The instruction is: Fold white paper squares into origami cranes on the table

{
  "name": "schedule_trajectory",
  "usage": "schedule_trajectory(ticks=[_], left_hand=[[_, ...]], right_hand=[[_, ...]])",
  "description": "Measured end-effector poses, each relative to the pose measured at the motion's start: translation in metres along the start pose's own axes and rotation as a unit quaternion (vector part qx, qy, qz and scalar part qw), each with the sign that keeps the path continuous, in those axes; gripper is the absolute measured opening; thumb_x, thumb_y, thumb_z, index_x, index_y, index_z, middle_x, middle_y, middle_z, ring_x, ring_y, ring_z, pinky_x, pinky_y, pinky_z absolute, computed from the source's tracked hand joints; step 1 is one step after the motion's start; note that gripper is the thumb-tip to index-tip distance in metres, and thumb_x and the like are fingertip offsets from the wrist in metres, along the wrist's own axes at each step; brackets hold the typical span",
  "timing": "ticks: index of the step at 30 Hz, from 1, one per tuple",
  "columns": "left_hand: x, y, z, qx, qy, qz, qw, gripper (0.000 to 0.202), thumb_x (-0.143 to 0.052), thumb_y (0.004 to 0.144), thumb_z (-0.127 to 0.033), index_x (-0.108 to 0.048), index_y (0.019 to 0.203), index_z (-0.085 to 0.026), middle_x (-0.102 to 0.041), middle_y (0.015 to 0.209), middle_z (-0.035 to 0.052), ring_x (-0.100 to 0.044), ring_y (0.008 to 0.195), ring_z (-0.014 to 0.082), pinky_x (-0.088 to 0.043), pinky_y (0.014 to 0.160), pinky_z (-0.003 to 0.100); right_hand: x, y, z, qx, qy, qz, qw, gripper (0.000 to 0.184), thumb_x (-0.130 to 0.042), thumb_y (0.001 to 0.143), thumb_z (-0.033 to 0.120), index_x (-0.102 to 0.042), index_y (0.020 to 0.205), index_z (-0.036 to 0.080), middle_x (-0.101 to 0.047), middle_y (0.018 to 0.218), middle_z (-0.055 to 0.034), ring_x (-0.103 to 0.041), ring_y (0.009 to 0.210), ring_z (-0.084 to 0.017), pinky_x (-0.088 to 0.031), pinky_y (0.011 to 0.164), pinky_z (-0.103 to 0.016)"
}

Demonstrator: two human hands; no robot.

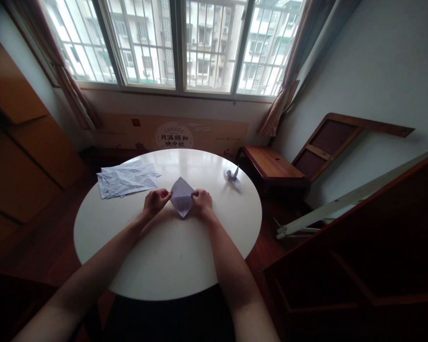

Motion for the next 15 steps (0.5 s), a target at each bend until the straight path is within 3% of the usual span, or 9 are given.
schedule_trajectory(ticks=[15], left_hand=[[-0.0012,0.0004,0.0045,0.022,-0.022,0.01,0.999,0.021,-0.056,0.086,-0.038,-0.069,0.087,-0.023,-0.072,0.078,0.001,-0.065,0.073,0.0169,-0.041,0.063,0.025]], right_hand=[[-0.0039,0.0016,-0.0008,0.019,0.01,-0.002,1.0,0.017,-0.056,0.078,0.025,-0.064,0.063,0.019,-0.065,0.064,-0.0026,-0.055,0.062,-0.015,-0.032,0.057,-0.023]])
Point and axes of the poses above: each hand's wrist, its own y-axis towards the middle knuckle, its own x-axis out of the back of the hand, z = x × y, the point moved 6 cm from there along y, towards the middle knuckle
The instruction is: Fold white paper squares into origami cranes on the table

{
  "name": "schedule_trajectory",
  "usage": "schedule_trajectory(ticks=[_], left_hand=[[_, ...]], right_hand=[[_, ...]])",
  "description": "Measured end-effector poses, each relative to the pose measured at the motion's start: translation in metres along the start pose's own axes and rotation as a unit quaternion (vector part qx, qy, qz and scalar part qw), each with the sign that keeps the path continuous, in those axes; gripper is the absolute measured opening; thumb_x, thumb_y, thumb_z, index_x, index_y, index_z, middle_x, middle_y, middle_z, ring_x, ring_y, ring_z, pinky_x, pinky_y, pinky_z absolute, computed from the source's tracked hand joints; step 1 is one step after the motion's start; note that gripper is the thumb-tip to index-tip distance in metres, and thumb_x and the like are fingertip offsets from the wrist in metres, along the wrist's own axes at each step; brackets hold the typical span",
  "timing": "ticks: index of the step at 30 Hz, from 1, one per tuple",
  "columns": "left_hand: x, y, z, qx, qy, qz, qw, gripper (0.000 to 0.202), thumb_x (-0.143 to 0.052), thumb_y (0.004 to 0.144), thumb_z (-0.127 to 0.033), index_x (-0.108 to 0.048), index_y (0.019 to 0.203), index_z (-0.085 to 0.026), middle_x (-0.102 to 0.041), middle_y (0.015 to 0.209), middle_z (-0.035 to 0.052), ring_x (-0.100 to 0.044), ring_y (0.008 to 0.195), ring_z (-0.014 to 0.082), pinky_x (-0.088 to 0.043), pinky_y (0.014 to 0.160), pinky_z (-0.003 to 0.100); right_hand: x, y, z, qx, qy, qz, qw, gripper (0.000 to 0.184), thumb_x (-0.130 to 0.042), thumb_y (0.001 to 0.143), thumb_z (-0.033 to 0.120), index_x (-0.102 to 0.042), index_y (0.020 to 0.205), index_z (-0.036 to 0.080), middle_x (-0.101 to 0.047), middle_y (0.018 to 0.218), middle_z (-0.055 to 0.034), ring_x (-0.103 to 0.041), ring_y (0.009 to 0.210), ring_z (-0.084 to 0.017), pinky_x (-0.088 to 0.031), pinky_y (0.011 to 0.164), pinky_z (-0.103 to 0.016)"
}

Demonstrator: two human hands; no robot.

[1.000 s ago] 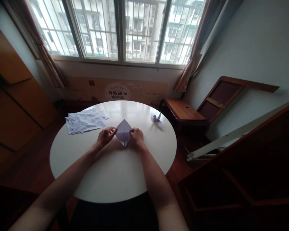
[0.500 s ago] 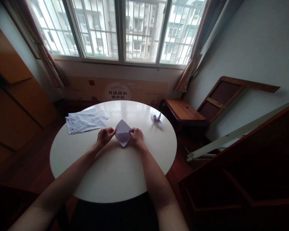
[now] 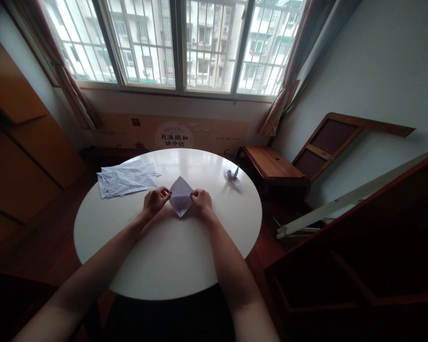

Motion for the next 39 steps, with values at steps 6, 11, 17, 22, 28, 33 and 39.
schedule_trajectory(ticks=[6,11,17,22,28,33,39], left_hand=[[0.0,0.0,0.001,0.0,0.01,0.004,1.0,0.023,-0.055,0.086,-0.041,-0.069,0.084,-0.023,-0.071,0.077,0.0015,-0.065,0.073,0.0178,-0.041,0.064,0.025],[0.0,0.0,0.001,0.008,0.014,0.002,1.0,0.024,-0.054,0.085,-0.041,-0.069,0.083,-0.023,-0.072,0.08,0.0022,-0.065,0.075,0.0182,-0.041,0.065,0.026],[0.002,0.0,0.001,0.01,0.007,-0.012,1.0,0.023,-0.055,0.084,-0.041,-0.067,0.079,-0.022,-0.071,0.077,0.002,-0.064,0.071,0.0185,-0.039,0.061,0.026],[0.0,0.0,-0.001,0.003,-0.011,-0.005,1.0,0.024,-0.054,0.085,-0.041,-0.068,0.081,-0.022,-0.071,0.078,0.0018,-0.065,0.071,0.0185,-0.039,0.06,0.026],[0.0,0.0,-0.004,-0.01,-0.025,-0.005,1.0,0.028,-0.049,0.089,-0.041,-0.07,0.091,-0.023,-0.072,0.083,0.0026,-0.065,0.074,0.0182,-0.041,0.062,0.025],[0.0,0.0,-0.001,-0.002,0.007,-0.011,1.0,0.031,-0.045,0.091,-0.041,-0.071,0.092,-0.023,-0.072,0.087,0.0039,-0.065,0.077,0.0192,-0.041,0.064,0.025],[-0.008,0.003,0.003,-0.022,0.012,0.002,1.0,0.033,-0.045,0.092,-0.039,-0.072,0.095,-0.021,-0.066,0.098,0.0068,-0.064,0.076,0.0178,-0.046,0.067,0.027]], right_hand=[[-0.003,0.0,0.001,0.02,0.023,0.0,1.0,0.024,-0.055,0.08,0.031,-0.06,0.06,0.018,-0.059,0.059,-0.0006,-0.051,0.059,-0.013,-0.03,0.056,-0.023],[-0.002,0.001,0.004,0.045,0.042,-0.014,0.998,0.047,-0.044,0.087,0.05,-0.054,0.055,0.018,-0.052,0.053,-0.0002,-0.047,0.054,-0.012,-0.028,0.054,-0.023],[-0.004,0.001,0.005,0.04,0.056,0.008,0.998,0.06,-0.03,0.092,0.058,-0.057,0.056,0.018,-0.058,0.057,-0.0034,-0.054,0.058,-0.015,-0.032,0.055,-0.023],[-0.004,0.001,0.005,0.037,0.021,0.004,0.999,0.056,-0.036,0.091,0.056,-0.058,0.057,0.018,-0.058,0.057,-0.0023,-0.053,0.057,-0.014,-0.03,0.055,-0.022],[-0.004,0.0,0.008,0.048,0.014,0.013,0.999,0.053,-0.042,0.089,0.055,-0.06,0.057,0.017,-0.057,0.055,-0.0002,-0.05,0.056,-0.012,-0.03,0.056,-0.022],[-0.01,-0.002,0.013,0.066,0.102,0.061,0.991,0.053,-0.042,0.09,0.053,-0.066,0.062,0.016,-0.065,0.061,-0.0029,-0.057,0.058,-0.012,-0.036,0.058,-0.021],[-0.018,-0.003,0.016,0.095,0.117,0.096,0.984,0.048,-0.048,0.088,0.051,-0.07,0.068,0.014,-0.068,0.065,-0.0039,-0.059,0.06,-0.013,-0.039,0.059,-0.021]])
Point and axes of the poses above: each hand's wrist, its own y-axis towards the middle knuckle, its own x-axis out of the back of the hand, z = x × y, the point moved 6 cm from there along y, towards the middle knuckle
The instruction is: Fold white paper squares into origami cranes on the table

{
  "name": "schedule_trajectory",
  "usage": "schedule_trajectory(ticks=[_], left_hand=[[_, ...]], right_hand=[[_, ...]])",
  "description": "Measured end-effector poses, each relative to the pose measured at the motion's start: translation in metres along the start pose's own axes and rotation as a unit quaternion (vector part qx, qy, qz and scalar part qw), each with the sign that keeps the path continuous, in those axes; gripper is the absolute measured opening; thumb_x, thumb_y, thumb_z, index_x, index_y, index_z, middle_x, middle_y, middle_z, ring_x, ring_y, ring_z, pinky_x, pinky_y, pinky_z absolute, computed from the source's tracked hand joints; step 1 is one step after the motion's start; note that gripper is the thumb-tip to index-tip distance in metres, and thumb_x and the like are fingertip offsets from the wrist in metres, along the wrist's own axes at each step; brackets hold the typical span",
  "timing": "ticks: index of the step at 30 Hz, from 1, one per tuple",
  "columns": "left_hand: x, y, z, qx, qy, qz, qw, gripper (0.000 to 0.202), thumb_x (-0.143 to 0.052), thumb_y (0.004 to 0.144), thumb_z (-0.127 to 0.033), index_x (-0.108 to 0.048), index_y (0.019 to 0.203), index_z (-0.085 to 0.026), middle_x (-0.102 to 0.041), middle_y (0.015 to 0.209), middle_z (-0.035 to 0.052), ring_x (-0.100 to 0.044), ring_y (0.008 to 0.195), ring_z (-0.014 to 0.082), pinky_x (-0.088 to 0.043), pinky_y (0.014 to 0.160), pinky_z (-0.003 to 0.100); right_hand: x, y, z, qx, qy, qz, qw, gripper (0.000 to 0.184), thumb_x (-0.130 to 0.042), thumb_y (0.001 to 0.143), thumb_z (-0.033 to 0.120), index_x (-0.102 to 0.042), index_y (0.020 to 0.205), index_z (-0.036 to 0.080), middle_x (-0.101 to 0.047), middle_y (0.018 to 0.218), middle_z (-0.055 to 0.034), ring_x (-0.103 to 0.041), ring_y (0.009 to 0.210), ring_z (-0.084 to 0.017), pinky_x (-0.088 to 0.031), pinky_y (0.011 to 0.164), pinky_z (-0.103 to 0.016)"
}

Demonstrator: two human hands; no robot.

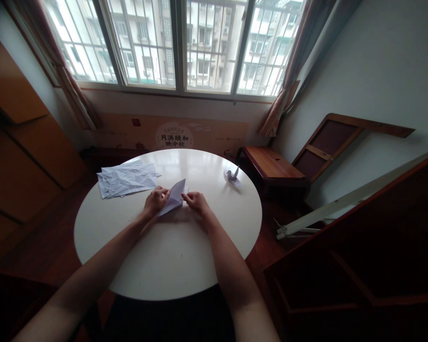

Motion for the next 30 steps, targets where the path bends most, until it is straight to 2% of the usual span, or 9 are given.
schedule_trajectory(ticks=[2,4,8,13,17,22,26,30], left_hand=[[-0.004,0.001,-0.002,-0.032,-0.022,0.012,0.999,0.032,-0.045,0.092,-0.035,-0.071,0.104,-0.02,-0.063,0.104,0.0079,-0.064,0.078,0.0166,-0.048,0.072,0.027],[-0.007,0.001,-0.007,-0.075,-0.041,0.02,0.996,0.034,-0.044,0.093,-0.032,-0.068,0.112,-0.02,-0.061,0.108,0.0087,-0.063,0.088,0.0179,-0.049,0.082,0.028],[-0.009,-0.002,-0.017,-0.131,-0.05,0.055,0.989,0.041,-0.037,0.096,-0.042,-0.066,0.118,-0.021,-0.063,0.113,0.0091,-0.058,0.106,0.0225,-0.044,0.096,0.034],[-0.012,-0.007,-0.024,-0.157,-0.013,0.097,0.983,0.046,-0.04,0.093,-0.05,-0.06,0.126,-0.024,-0.06,0.123,0.0081,-0.055,0.114,0.0256,-0.04,0.1,0.04],[-0.015,-0.009,-0.022,-0.174,-0.013,0.087,0.981,0.04,-0.046,0.092,-0.042,-0.06,0.126,-0.024,-0.06,0.124,0.0084,-0.055,0.114,0.0247,-0.041,0.1,0.038],[-0.022,-0.006,-0.015,-0.16,-0.008,0.088,0.983,0.037,-0.049,0.092,-0.032,-0.059,0.127,-0.025,-0.06,0.125,0.0076,-0.053,0.116,0.0234,-0.04,0.103,0.039],[-0.025,-0.005,-0.012,-0.165,-0.003,0.09,0.982,0.038,-0.05,0.091,-0.029,-0.058,0.128,-0.026,-0.059,0.126,0.0071,-0.052,0.117,0.0239,-0.04,0.102,0.04],[-0.028,-0.006,-0.012,-0.182,0.002,0.084,0.98,0.035,-0.05,0.091,-0.029,-0.061,0.125,-0.026,-0.06,0.125,0.0075,-0.053,0.115,0.0248,-0.04,0.099,0.041]], right_hand=[[0.002,0.0,-0.001,-0.001,-0.028,-0.011,1.0,0.046,-0.049,0.088,0.05,-0.07,0.068,0.014,-0.066,0.063,-0.0029,-0.057,0.059,-0.013,-0.037,0.058,-0.021],[0.005,-0.001,-0.001,-0.006,-0.052,-0.027,0.998,0.043,-0.051,0.087,0.049,-0.07,0.068,0.014,-0.064,0.06,-0.0019,-0.055,0.057,-0.012,-0.035,0.057,-0.021],[0.01,-0.002,-0.002,-0.025,-0.078,-0.052,0.995,0.037,-0.054,0.086,0.044,-0.069,0.067,0.016,-0.063,0.06,-0.0011,-0.053,0.058,-0.012,-0.034,0.059,-0.022],[0.013,-0.002,-0.003,-0.049,-0.097,-0.063,0.992,0.032,-0.056,0.085,0.041,-0.068,0.067,0.017,-0.065,0.065,-0.0016,-0.056,0.062,-0.013,-0.036,0.063,-0.022],[0.015,-0.002,-0.004,-0.065,-0.104,-0.072,0.99,0.029,-0.056,0.085,0.038,-0.068,0.068,0.018,-0.066,0.066,-0.0014,-0.056,0.063,-0.013,-0.036,0.064,-0.022],[0.016,-0.001,-0.004,-0.065,-0.095,-0.078,0.99,0.025,-0.057,0.084,0.036,-0.069,0.072,0.018,-0.067,0.069,-0.0018,-0.058,0.066,-0.014,-0.039,0.066,-0.023],[0.016,0.0,-0.006,-0.057,-0.071,-0.085,0.992,0.017,-0.059,0.083,0.034,-0.068,0.088,0.02,-0.067,0.071,-0.0005,-0.06,0.066,-0.014,-0.042,0.069,-0.024],[0.013,0.0,-0.004,-0.029,-0.073,-0.073,0.994,0.029,-0.06,0.083,0.029,-0.064,0.111,0.022,-0.066,0.073,0.0016,-0.061,0.068,-0.014,-0.043,0.072,-0.024]])
Point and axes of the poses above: each hand's wrist, its own y-axis towards the middle knuckle, its own x-axis out of the back of the hand, z = x × y, the point moved 6 cm from there along y, towards the middle knuckle
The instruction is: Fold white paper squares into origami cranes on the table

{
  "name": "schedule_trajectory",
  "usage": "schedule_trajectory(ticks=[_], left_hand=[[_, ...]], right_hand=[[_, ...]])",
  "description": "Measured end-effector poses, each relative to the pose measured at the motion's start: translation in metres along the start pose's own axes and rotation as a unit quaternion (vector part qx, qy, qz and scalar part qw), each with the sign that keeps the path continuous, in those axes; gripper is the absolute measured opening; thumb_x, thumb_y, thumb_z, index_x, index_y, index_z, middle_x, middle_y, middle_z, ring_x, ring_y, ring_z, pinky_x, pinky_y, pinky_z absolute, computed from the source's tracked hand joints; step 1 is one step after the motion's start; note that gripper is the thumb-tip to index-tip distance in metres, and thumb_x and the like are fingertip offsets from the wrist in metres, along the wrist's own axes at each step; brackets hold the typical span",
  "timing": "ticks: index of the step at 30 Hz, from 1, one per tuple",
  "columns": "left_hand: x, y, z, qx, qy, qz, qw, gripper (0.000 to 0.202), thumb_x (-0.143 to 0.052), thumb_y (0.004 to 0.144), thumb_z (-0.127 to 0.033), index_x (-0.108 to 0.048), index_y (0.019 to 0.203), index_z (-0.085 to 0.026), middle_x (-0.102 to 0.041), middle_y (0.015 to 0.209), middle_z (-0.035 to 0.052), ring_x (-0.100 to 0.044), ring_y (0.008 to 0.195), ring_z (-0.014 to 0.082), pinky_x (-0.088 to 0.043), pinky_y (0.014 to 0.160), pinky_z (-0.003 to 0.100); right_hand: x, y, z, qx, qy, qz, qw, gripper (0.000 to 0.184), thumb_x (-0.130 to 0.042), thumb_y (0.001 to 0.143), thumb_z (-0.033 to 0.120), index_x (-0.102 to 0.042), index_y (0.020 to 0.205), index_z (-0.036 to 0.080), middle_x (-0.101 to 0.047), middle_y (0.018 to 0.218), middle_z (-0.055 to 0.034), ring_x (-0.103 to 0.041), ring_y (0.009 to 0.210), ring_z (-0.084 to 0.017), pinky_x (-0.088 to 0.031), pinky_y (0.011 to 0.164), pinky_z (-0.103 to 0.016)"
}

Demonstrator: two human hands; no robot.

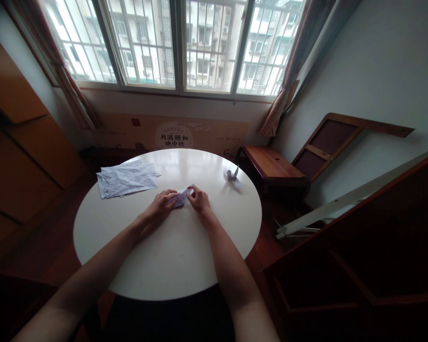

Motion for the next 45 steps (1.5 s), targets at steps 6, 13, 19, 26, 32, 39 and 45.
schedule_trajectory(ticks=[6,13,19,26,32,39,45], left_hand=[[-0.003,-0.001,0.0,-0.013,0.01,0.008,1.0,0.033,-0.05,0.091,-0.026,-0.063,0.121,-0.03,-0.061,0.123,0.0056,-0.054,0.112,0.0243,-0.04,0.098,0.041],[0.0,-0.002,0.0,-0.002,0.021,0.018,1.0,0.034,-0.048,0.091,-0.024,-0.064,0.12,-0.028,-0.061,0.124,0.0068,-0.054,0.113,0.0249,-0.039,0.098,0.04],[-0.004,-0.003,-0.003,0.01,0.055,0.076,0.995,0.041,-0.039,0.095,-0.032,-0.054,0.133,-0.03,-0.052,0.139,0.0048,-0.042,0.13,0.0279,-0.031,0.106,0.047],[-0.017,-0.007,-0.004,-0.023,0.059,0.16,0.985,0.053,-0.024,0.097,-0.049,-0.028,0.148,-0.033,-0.029,0.155,0.0015,-0.015,0.145,0.0313,-0.012,0.112,0.058],[-0.008,-0.005,-0.005,-0.033,0.037,0.065,0.997,0.046,-0.042,0.094,-0.039,-0.045,0.139,-0.028,-0.047,0.144,0.006,-0.037,0.134,0.0267,-0.027,0.11,0.048],[0.016,-0.004,0.001,0.066,0.026,-0.037,0.997,0.023,-0.057,0.088,-0.033,-0.071,0.103,-0.024,-0.066,0.11,0.0069,-0.056,0.106,0.0258,-0.04,0.094,0.042],[0.017,-0.003,0.005,0.076,0.0,-0.044,0.996,0.016,-0.06,0.085,-0.03,-0.075,0.09,-0.025,-0.068,0.1,0.0052,-0.059,0.1,0.0249,-0.039,0.093,0.042]], right_hand=[[-0.005,-0.002,0.002,0.023,-0.064,0.032,0.997,0.019,-0.062,0.081,0.026,-0.073,0.096,0.024,-0.068,0.085,-0.0019,-0.061,0.08,-0.015,-0.042,0.079,-0.026],[-0.005,-0.002,0.002,0.024,-0.082,0.036,0.996,0.017,-0.062,0.081,0.028,-0.076,0.09,0.025,-0.066,0.085,-0.0029,-0.059,0.081,-0.016,-0.041,0.08,-0.027],[-0.006,-0.002,0.0,0.024,-0.066,0.036,0.997,0.015,-0.062,0.08,0.026,-0.074,0.091,0.023,-0.064,0.084,-0.0016,-0.058,0.079,-0.015,-0.042,0.08,-0.028],[-0.004,-0.004,0.005,0.058,-0.098,0.005,0.994,0.029,-0.066,0.08,0.03,-0.07,0.108,0.029,-0.057,0.117,-0.0055,-0.048,0.107,-0.022,-0.037,0.096,-0.035],[-0.009,-0.005,-0.003,0.015,-0.144,0.056,0.988,0.027,-0.062,0.084,0.042,-0.071,0.108,0.034,-0.059,0.122,-0.0027,-0.04,0.115,-0.025,-0.033,0.098,-0.039],[0.004,-0.006,-0.01,-0.055,-0.158,0.027,0.985,0.027,-0.062,0.084,0.041,-0.072,0.106,0.031,-0.059,0.123,-0.0032,-0.043,0.111,-0.026,-0.033,0.094,-0.038],[0.011,-0.005,-0.018,-0.09,-0.173,0.007,0.981,0.022,-0.061,0.084,0.04,-0.074,0.099,0.031,-0.058,0.123,-0.003,-0.042,0.111,-0.026,-0.033,0.093,-0.038]])
Point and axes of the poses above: each hand's wrist, its own y-axis towards the middle knuckle, its own x-axis out of the back of the hand, z = x × y, the point moved 6 cm from there along y, towards the middle knuckle
